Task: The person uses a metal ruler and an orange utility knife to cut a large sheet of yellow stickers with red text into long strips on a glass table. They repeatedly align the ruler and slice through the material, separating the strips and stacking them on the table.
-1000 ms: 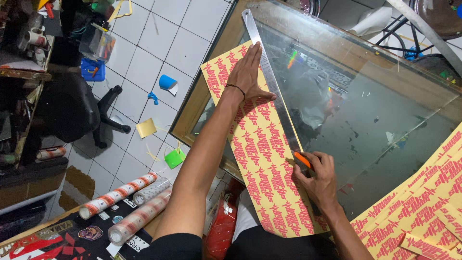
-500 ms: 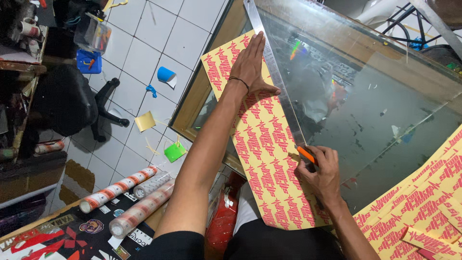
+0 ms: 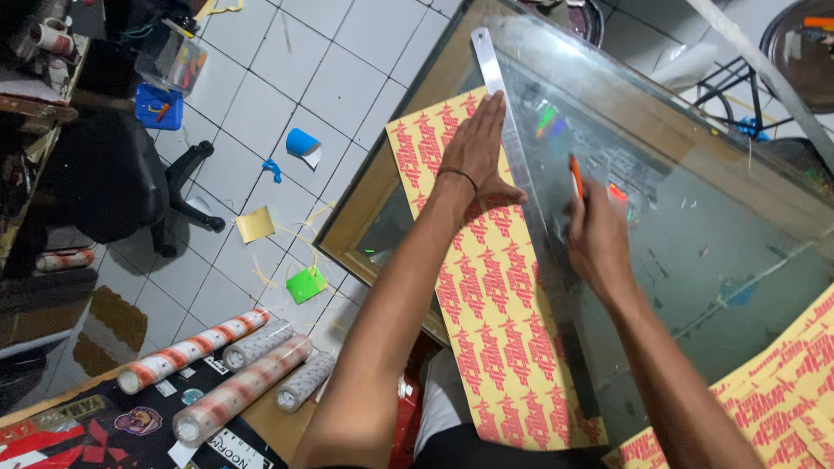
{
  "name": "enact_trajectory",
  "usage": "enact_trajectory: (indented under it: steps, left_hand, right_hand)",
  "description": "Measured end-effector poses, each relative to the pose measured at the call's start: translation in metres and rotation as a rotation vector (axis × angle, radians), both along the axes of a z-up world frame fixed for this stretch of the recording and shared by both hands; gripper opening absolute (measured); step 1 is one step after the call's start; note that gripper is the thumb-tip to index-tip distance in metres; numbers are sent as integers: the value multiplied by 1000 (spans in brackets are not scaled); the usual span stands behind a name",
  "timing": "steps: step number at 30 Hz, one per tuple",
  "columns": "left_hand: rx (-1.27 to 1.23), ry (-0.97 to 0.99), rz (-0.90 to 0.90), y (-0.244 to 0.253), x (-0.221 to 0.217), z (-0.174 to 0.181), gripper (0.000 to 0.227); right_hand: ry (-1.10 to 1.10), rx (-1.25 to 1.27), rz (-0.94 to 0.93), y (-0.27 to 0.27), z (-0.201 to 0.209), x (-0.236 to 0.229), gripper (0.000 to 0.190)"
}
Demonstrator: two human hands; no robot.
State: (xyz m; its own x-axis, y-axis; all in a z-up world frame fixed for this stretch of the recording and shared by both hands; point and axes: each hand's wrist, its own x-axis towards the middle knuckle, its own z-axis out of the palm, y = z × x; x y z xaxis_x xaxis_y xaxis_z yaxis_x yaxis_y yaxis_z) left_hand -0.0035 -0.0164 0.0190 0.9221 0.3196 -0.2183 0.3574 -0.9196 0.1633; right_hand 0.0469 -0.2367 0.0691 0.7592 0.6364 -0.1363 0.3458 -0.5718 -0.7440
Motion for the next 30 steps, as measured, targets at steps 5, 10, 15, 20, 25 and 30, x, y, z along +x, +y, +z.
enact_trajectory:
  steps: [5, 10, 15, 20, 25, 30]
  left_hand:
    - [84, -36, 5, 2, 6, -37, 161]
    - [75, -193, 1, 4, 0, -44, 98]
    - [258, -213, 338, -18, 39, -157, 98]
    - [453, -78, 72, -5, 18, -77, 54]
    - [243, 118, 53, -5, 19, -45, 63]
    - [202, 187, -25, -4, 17, -29, 173]
  right_hand:
    - [-150, -28, 151, 106, -40, 63, 30]
    - [-192, -71, 238, 152, -69, 84, 27]
    - [-370, -166, 294, 152, -60, 70, 38]
    - [-334, -166, 351, 147, -57, 65, 19]
    - [-341, -114, 402, 96, -39, 34, 14]
    - [-114, -337, 344, 24, -19, -15, 53]
